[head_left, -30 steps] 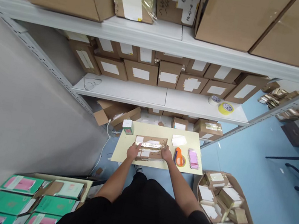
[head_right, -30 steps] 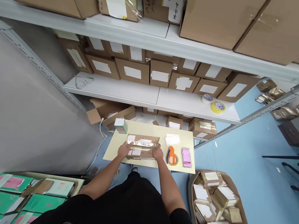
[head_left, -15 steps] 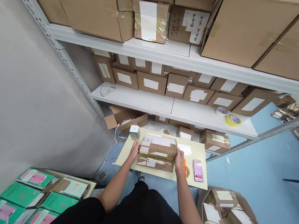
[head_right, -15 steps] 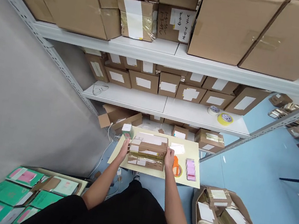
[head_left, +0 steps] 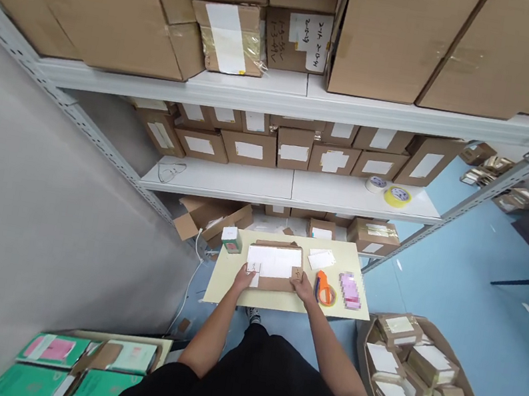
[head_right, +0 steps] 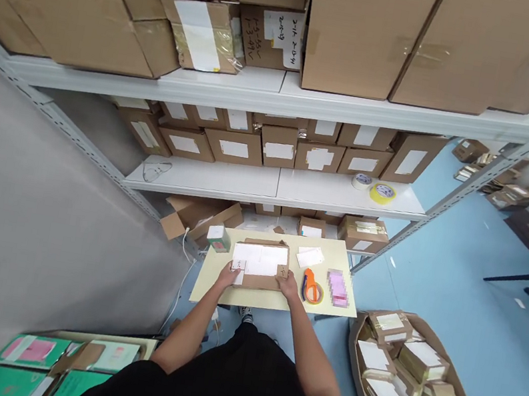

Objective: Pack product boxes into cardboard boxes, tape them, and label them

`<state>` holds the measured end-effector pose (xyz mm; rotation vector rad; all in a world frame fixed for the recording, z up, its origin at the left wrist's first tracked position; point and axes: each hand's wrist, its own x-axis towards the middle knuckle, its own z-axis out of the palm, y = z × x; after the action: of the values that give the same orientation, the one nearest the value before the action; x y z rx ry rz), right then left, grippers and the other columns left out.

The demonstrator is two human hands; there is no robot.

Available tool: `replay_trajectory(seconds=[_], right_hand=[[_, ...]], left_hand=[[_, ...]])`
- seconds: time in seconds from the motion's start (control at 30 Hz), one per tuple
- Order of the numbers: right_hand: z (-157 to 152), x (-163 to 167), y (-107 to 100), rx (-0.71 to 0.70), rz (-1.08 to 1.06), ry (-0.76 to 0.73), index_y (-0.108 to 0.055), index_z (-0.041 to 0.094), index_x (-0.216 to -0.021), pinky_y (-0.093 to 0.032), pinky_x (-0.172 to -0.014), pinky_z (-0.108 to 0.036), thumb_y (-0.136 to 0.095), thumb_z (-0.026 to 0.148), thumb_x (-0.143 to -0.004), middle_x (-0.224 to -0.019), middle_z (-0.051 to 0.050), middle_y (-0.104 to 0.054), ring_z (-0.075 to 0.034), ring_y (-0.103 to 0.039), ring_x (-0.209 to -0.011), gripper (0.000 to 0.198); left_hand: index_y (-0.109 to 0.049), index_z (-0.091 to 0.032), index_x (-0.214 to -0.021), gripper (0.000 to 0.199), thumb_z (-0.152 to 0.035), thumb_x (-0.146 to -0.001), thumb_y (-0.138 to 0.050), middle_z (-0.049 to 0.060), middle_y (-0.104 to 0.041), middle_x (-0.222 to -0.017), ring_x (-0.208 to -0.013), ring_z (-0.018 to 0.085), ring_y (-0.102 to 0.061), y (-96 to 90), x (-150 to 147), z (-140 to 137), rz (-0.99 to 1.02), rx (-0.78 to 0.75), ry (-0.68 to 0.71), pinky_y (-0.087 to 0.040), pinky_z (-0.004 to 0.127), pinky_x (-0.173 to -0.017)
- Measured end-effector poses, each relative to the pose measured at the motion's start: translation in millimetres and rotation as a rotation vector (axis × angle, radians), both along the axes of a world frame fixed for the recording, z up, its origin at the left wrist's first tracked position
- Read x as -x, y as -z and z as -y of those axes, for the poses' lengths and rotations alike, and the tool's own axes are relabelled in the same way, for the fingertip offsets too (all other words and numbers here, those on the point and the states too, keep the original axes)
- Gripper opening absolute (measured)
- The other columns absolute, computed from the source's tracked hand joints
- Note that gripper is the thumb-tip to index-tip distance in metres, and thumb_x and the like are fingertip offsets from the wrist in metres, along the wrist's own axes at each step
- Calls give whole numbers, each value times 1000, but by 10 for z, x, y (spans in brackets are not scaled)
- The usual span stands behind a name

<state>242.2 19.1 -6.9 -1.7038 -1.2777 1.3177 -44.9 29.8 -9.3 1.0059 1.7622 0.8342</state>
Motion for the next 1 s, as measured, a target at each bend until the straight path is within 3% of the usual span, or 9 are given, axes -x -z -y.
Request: replay_trajectory(seconds=[0.1, 0.17, 0.27, 0.4, 0.53, 0.7, 0.87, 1.0], right_hand=[[-34, -59, 17, 7, -60, 96, -62, 21, -122, -56, -97, -42, -62, 42, -80, -118, -12, -74, -28, -71, -110, 48], [-26, -120, 30, -71, -129, 169, -61, 20, -122, -54, -102, -42, -62, 41, -78, -123, -13, -71, -29, -68, -116, 49], [35, -191, 55, -162, -194, 218, -54, 23, -135, -52, -106, -45, -67, 41, -73, -133, -13, -66, -30, -63, -126, 66], [116, -201, 81, -169, -164, 156, -46, 27, -149, -52, -106, -46, -70, 37, -70, -141, -11, -61, -29, -62, -127, 83], [146, -188, 108, -138, -129, 118, -45, 27, -152, -53, -104, -45, -68, 34, -70, -142, -12, -60, -29, -65, -121, 85], [152, -189, 62, -158, -35, 128, -50, 24, -149, -45, -113, -48, -68, 39, -71, -148, -12, -56, -31, -56, -132, 81], [140, -203, -155, -189, -93, 220, -56, 20, -140, -44, -113, -45, -63, 52, -81, -144, -14, -59, -30, -56, -131, 67], [165, -268, -332, -197, -110, 318, -64, 21, -120, -47, -107, -42, -48, 61, -92, -125, -12, -69, -29, -61, -121, 50]], left_hand=[[-57, -19, -134, 57, -29, -81, -76, 15, -68, -136, -126, 28, -65, -17, 30, -50, 27, -67, 7, -48, 42, -109], [-52, -19, -140, 65, -28, -80, -77, 16, -63, -143, -130, 26, -62, -19, 47, -28, 103, -155, -5, -48, 40, -111], [-48, -20, -145, 82, -26, -71, -84, 18, -58, -147, -135, 27, -58, -9, 59, 58, 202, -250, -16, -46, 40, -113], [-43, -22, -150, 93, -29, -68, -86, 18, -54, -148, -135, 29, -57, -9, 38, 151, 210, -194, 25, -49, 42, -109], [-47, -23, -148, 86, -32, -70, -83, 17, -58, -141, -126, 29, -62, -60, 0, 161, 139, -166, 121, -54, 43, -103], [-62, -20, -136, 73, -37, -68, -84, 14, -61, -135, -121, 29, -63, -207, -67, 111, -146, -241, 160, -49, 45, -108], [-66, -16, -130, 52, -49, -90, -62, 13, -71, -120, -112, 26, -67, -354, -49, 74, -87, -210, 85, -52, 40, -102], [-77, -17, -104, 38, -46, -92, -56, 10, -78, -108, -108, 27, -69, -420, 31, 128, -48, -158, 224, -52, 40, -102]])
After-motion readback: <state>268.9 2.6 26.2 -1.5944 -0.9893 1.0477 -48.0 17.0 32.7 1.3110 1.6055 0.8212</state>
